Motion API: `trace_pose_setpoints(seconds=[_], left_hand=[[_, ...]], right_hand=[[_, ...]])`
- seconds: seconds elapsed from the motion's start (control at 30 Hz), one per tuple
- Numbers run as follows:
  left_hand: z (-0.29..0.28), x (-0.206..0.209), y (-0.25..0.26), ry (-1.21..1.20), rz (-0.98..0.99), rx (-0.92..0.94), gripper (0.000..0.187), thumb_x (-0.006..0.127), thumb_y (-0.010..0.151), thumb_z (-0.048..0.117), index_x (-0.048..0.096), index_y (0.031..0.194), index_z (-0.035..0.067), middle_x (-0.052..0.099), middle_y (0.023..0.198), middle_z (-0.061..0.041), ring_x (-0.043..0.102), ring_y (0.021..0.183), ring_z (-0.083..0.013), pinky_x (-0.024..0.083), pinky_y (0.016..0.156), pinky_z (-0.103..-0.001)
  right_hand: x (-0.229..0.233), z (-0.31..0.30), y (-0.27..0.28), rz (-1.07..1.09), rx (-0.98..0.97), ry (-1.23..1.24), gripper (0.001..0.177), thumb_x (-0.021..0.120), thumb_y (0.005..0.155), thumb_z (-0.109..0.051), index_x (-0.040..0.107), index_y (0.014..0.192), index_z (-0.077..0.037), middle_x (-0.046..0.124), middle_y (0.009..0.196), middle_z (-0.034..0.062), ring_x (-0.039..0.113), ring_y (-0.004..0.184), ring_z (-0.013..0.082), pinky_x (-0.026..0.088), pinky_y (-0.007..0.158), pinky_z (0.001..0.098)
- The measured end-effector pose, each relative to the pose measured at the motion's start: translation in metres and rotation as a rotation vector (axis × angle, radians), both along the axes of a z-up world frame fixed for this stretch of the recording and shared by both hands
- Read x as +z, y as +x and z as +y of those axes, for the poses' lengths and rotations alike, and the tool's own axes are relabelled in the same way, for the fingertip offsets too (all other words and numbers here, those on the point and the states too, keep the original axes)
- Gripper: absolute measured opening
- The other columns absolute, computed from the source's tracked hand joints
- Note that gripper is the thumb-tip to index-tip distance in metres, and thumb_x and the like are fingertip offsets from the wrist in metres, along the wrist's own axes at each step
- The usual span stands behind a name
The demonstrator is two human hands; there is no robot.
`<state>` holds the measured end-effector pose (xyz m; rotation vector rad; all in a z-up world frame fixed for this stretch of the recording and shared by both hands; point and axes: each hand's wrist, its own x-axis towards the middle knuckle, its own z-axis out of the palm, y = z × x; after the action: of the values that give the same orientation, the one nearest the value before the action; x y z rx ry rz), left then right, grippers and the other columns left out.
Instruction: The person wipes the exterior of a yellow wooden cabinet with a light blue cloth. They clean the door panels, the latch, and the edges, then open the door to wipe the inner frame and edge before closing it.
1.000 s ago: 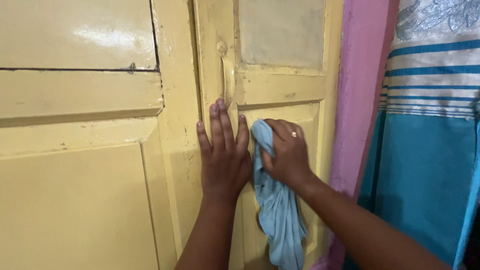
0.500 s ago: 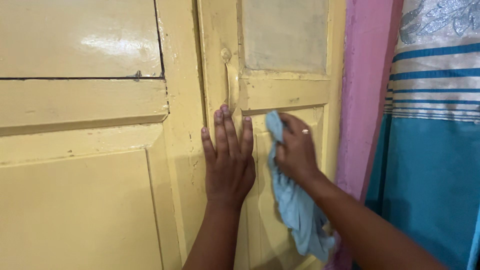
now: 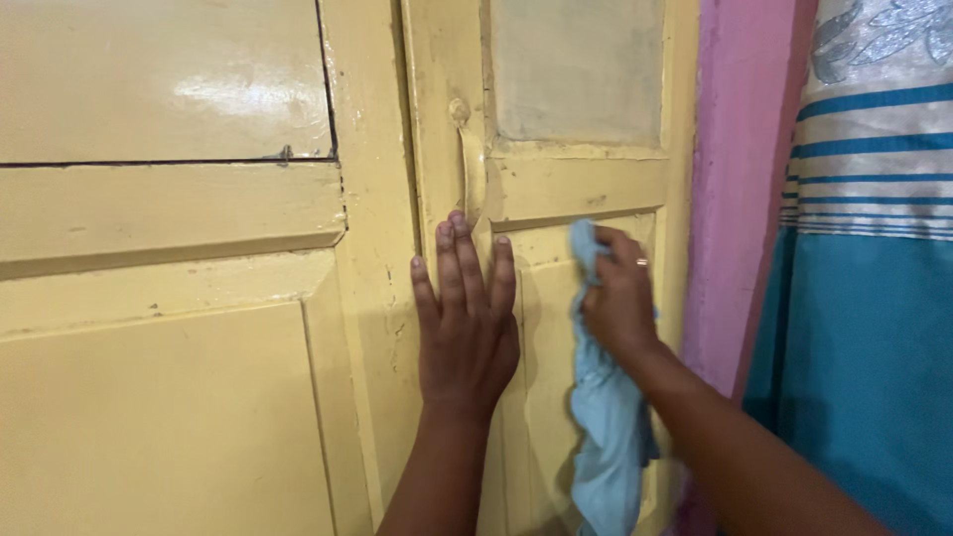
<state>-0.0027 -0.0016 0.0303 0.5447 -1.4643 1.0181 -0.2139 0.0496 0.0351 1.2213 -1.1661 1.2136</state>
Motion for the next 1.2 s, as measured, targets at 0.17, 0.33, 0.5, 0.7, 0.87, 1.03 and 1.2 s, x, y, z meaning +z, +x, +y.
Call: trace_pose_setpoints(seconds=[0.17, 0.33, 0.5, 0.7, 0.87, 1.03, 1.2], left_hand=[[0.000, 0.000, -0.001, -0.001, -0.002, -0.003, 0.057, 0.047, 0.097, 0.019, 0.044, 0.153, 0.011, 0.034, 0.164, -0.026, 0.026, 0.154, -0.0377, 0.022, 0.124, -0.057], [-0.003, 0.002, -0.002, -0.012, 0.013, -0.104, 0.053, 0.048, 0.100, 0.023, 0.048, 0.151, 0.008, 0.033, 0.164, -0.028, 0.027, 0.154, -0.0388, 0.022, 0.123, -0.058], [-0.002, 0.001, -0.001, -0.007, 0.004, -0.048, 0.053, 0.049, 0.095, 0.017, 0.050, 0.147, 0.010, 0.034, 0.163, -0.027, 0.028, 0.153, -0.0381, 0.023, 0.123, -0.057], [-0.001, -0.001, -0.001, -0.028, 0.009, -0.039, 0.053, 0.048, 0.096, 0.016, 0.050, 0.148, 0.009, 0.033, 0.164, -0.027, 0.026, 0.154, -0.0384, 0.021, 0.126, -0.057], [-0.004, -0.001, -0.003, -0.019, 0.008, -0.104, 0.052, 0.049, 0.099, 0.022, 0.050, 0.149, 0.007, 0.032, 0.164, -0.028, 0.025, 0.155, -0.0391, 0.020, 0.125, -0.058], [-0.003, 0.001, -0.003, 0.012, -0.006, -0.028, 0.054, 0.049, 0.094, 0.020, 0.051, 0.147, 0.010, 0.032, 0.163, -0.028, 0.026, 0.154, -0.0386, 0.021, 0.124, -0.057], [-0.001, 0.001, -0.002, -0.005, -0.010, -0.019, 0.054, 0.049, 0.093, 0.020, 0.052, 0.146, 0.009, 0.033, 0.163, -0.028, 0.027, 0.153, -0.0394, 0.021, 0.124, -0.058]], right_hand=[[0.004, -0.011, 0.006, -0.325, 0.056, -0.093, 0.045, 0.051, 0.073, 0.017, 0.070, 0.113, 0.006, 0.062, 0.124, 0.0180, 0.057, 0.117, 0.0395, 0.046, 0.104, 0.0427], [-0.006, -0.023, 0.058, 0.112, 0.243, -0.059, 0.052, 0.054, 0.071, 0.013, 0.068, 0.120, 0.006, 0.063, 0.129, 0.0201, 0.057, 0.123, 0.0395, 0.045, 0.106, 0.0415], [0.004, -0.009, -0.005, 0.123, 0.088, -0.092, 0.040, 0.057, 0.073, 0.013, 0.069, 0.110, 0.004, 0.065, 0.125, 0.0194, 0.058, 0.123, 0.0401, 0.044, 0.107, 0.0450], [0.007, -0.007, -0.037, -0.291, -0.087, -0.117, 0.034, 0.054, 0.075, 0.010, 0.067, 0.107, 0.011, 0.061, 0.122, 0.0276, 0.054, 0.111, 0.0460, 0.044, 0.098, 0.0478], [-0.025, -0.030, 0.050, 0.115, 0.146, -0.055, 0.041, 0.054, 0.075, 0.010, 0.062, 0.114, 0.006, 0.060, 0.131, 0.0255, 0.057, 0.125, 0.0435, 0.046, 0.109, 0.0462], [-0.014, -0.009, 0.022, 0.109, 0.165, 0.037, 0.056, 0.056, 0.070, 0.011, 0.064, 0.124, 0.000, 0.064, 0.130, 0.0178, 0.060, 0.124, 0.0380, 0.049, 0.105, 0.0437], [-0.001, 0.014, -0.027, -0.124, -0.013, -0.004, 0.046, 0.054, 0.077, 0.013, 0.063, 0.119, 0.000, 0.065, 0.125, 0.0183, 0.060, 0.118, 0.0412, 0.049, 0.100, 0.0475]])
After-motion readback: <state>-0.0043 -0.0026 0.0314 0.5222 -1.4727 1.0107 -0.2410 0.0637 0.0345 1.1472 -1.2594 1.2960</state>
